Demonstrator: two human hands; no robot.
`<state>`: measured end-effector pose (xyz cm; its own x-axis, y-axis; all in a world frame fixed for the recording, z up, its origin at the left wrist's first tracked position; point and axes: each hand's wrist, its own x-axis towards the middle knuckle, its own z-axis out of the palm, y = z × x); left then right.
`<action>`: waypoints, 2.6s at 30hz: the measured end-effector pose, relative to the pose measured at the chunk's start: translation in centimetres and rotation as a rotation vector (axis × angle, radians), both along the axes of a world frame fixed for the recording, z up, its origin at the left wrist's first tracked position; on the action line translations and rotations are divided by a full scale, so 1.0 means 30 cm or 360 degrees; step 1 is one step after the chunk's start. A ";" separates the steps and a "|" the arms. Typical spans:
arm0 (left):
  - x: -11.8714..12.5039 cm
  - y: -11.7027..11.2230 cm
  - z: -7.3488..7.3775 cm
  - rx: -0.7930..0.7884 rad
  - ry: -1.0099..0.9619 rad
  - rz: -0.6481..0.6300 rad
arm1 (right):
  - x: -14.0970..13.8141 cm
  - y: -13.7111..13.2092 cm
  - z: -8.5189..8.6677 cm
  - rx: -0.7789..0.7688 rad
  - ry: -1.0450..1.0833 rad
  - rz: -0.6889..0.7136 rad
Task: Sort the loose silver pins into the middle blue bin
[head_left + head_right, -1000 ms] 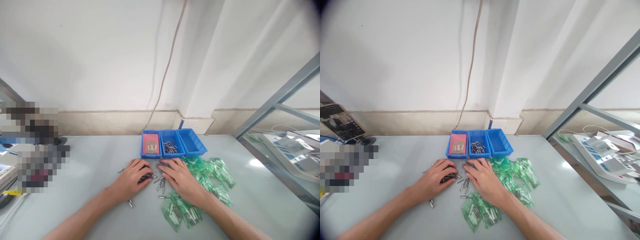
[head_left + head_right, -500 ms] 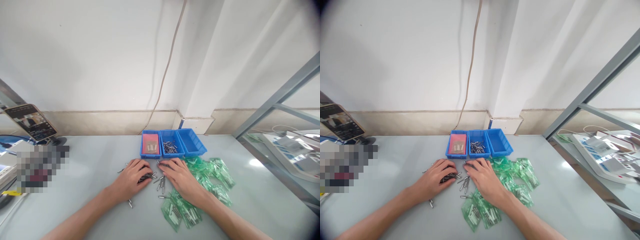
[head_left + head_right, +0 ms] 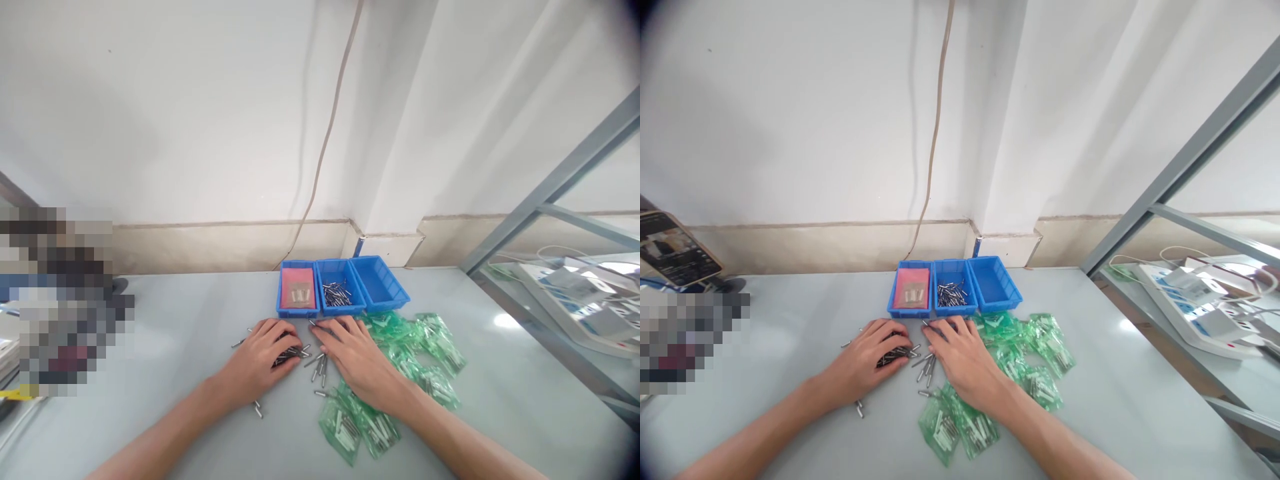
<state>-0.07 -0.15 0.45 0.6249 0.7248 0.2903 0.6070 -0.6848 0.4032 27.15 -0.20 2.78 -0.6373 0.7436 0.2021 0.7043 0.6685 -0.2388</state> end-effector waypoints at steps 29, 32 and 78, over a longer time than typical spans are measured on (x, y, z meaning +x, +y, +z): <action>0.004 -0.002 0.015 0.0013 -0.0030 0.0003 | 0.043 0.058 0.028 -0.1175 0.1786 -0.0531; 0.005 -0.002 0.015 0.0019 -0.0028 0.0005 | 0.044 0.057 0.028 -0.1273 0.1877 -0.0546; 0.006 -0.002 0.021 -0.0010 0.0005 -0.0004 | 0.028 0.042 0.012 -0.1140 0.1666 -0.0455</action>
<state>0.10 -0.21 1.08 0.6277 0.7248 0.2840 0.6062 -0.6840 0.4058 27.98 1.07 3.13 -0.2214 0.9751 0.0080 0.0627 0.0224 -0.9978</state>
